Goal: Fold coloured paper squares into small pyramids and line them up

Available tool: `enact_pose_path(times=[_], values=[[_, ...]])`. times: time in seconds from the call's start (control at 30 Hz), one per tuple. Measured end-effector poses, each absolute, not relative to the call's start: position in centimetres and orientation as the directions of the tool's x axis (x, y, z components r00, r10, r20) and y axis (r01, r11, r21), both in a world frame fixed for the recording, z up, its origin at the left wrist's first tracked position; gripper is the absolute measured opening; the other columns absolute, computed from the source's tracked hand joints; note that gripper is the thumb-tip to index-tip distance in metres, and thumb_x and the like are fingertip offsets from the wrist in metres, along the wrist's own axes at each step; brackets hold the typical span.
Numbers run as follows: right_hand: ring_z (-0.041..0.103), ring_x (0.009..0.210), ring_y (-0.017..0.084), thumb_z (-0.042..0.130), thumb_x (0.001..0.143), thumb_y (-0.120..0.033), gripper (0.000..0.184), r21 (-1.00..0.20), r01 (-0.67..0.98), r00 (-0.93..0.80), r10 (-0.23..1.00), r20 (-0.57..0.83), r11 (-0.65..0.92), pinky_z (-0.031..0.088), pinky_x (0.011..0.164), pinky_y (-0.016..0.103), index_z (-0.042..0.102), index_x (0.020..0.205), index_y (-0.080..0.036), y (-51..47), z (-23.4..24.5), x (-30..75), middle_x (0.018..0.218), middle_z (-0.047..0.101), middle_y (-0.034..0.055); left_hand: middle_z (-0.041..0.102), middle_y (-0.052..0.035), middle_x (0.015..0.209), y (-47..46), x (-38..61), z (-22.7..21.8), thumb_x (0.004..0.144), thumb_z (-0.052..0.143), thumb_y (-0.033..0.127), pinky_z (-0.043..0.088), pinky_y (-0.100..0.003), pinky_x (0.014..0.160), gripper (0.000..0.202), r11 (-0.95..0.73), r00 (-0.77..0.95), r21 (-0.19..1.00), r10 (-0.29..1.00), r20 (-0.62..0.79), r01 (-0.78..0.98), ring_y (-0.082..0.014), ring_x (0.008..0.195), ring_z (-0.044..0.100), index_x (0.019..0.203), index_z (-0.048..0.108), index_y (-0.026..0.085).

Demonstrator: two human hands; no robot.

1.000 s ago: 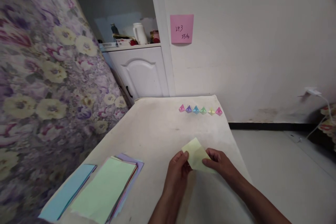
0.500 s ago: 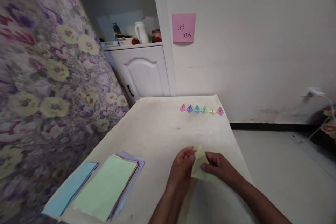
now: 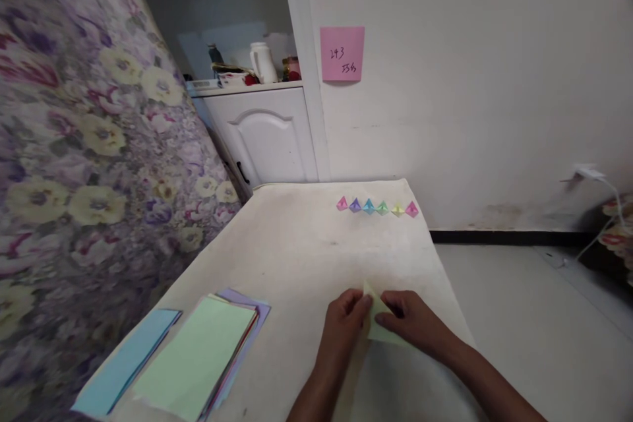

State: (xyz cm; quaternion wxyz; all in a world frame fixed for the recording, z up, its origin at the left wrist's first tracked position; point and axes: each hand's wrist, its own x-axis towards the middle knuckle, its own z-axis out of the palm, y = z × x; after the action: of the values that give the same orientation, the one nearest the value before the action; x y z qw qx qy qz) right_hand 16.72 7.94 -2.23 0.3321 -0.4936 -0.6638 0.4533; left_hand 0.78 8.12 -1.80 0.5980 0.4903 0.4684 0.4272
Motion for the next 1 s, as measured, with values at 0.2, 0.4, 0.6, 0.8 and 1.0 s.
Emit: enact_pose_path(times=[0.2,0.4,0.6,0.8,1.0], values=[[0.043,0.058,0.011,0.063,0.064,-0.018,0.01,-0.93,0.357,-0.148,0.988,0.033,0.085,0.032,0.052,0.022,0.053,0.066,-0.019,8.3,-2.3,16.8,0.061,0.05,-0.0039,0.056,0.0015,0.057,8.3,1.0,-2.6,0.071,0.063,0.037,0.037,-0.021,0.051,0.023,0.169,0.161,0.977,0.976,-0.148,-0.126,-0.0112,0.053,0.049,0.066,0.061,0.015],[0.052,0.061,0.013,0.065,0.064,-0.025,0.018,-0.983,0.174,-0.237,0.966,-0.104,-0.063,0.038,0.055,0.023,0.06,0.078,-0.016,8.9,-2.4,17.6,0.069,0.06,0.0001,0.057,0.0023,0.058,8.2,1.3,-1.9,0.069,0.066,0.035,0.04,-0.021,0.054,0.02,0.227,0.207,0.939,0.962,-0.176,-0.258,-0.0105,0.053,0.051,0.068,0.059,0.015],[0.044,0.05,0.009,0.066,0.065,-0.029,0.017,-0.985,0.131,-0.232,0.962,-0.143,-0.115,0.032,0.048,0.021,0.055,0.061,-0.016,9.2,-3.1,17.9,0.053,0.052,-0.004,0.054,0.0035,0.057,8.2,1.4,-2.0,0.067,0.068,0.033,0.042,-0.021,0.054,0.023,0.246,0.23,0.917,0.957,-0.178,-0.315,-0.0095,0.052,0.051,0.064,0.055,0.015],[0.043,0.05,0.009,0.065,0.064,-0.025,0.015,-0.982,0.149,-0.264,0.953,-0.148,-0.112,0.031,0.048,0.021,0.055,0.059,-0.016,9.0,-2.7,17.9,0.053,0.05,-0.0043,0.054,0.0026,0.057,8.5,0.8,-1.5,0.069,0.066,0.037,0.046,-0.024,0.057,0.026,0.234,0.159,0.932,0.968,-0.196,-0.276,-0.011,0.054,0.052,0.064,0.054,0.015],[0.043,0.048,0.008,0.065,0.063,-0.023,0.013,-0.98,0.131,-0.292,0.939,-0.181,-0.148,0.03,0.047,0.021,0.055,0.058,-0.016,8.9,-2.5,18.0,0.051,0.051,-0.005,0.055,0.0022,0.054,8.4,0.5,-0.6,0.067,0.067,0.04,0.046,-0.023,0.055,0.029,0.23,0.122,0.937,0.971,-0.205,-0.261,-0.0107,0.052,0.052,0.061,0.055,0.015]])
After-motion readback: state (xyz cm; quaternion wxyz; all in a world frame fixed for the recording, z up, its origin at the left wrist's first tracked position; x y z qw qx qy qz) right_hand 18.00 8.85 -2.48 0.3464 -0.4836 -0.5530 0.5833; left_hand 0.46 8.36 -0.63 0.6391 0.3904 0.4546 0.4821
